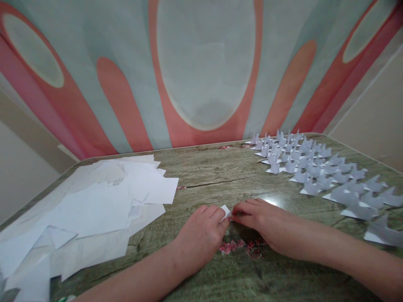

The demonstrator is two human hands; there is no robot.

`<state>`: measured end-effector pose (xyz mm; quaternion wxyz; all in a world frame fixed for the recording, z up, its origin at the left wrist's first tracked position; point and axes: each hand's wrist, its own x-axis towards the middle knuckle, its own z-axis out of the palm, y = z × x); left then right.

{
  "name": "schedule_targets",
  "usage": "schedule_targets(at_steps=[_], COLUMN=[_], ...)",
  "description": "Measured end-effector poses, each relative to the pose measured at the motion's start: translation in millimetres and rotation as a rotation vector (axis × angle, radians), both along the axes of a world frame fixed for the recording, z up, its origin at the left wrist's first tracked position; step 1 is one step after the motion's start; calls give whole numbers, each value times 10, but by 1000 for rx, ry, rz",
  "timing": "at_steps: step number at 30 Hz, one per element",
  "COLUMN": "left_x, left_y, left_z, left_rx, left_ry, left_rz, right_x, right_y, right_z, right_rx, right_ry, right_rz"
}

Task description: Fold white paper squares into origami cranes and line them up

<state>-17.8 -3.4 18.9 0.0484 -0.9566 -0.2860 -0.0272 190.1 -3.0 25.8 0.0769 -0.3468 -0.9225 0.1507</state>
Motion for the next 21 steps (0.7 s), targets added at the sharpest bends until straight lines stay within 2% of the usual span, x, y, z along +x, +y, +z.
schedule_targets(at_steps=[4, 10, 21], left_x=[0, 7, -15], left_y=[-11, -34, -67], left_z=[14, 33, 72], left_rx=[-4, 8, 11], left_ry=[7, 21, 126], left_rz=[10, 43, 63], right_x=[-38, -112, -123], right_y=[-31, -103, -110], right_z=[-54, -173, -141], right_rx=[122, 344, 363], right_ry=[-113, -208, -261], right_rz=[28, -9, -3])
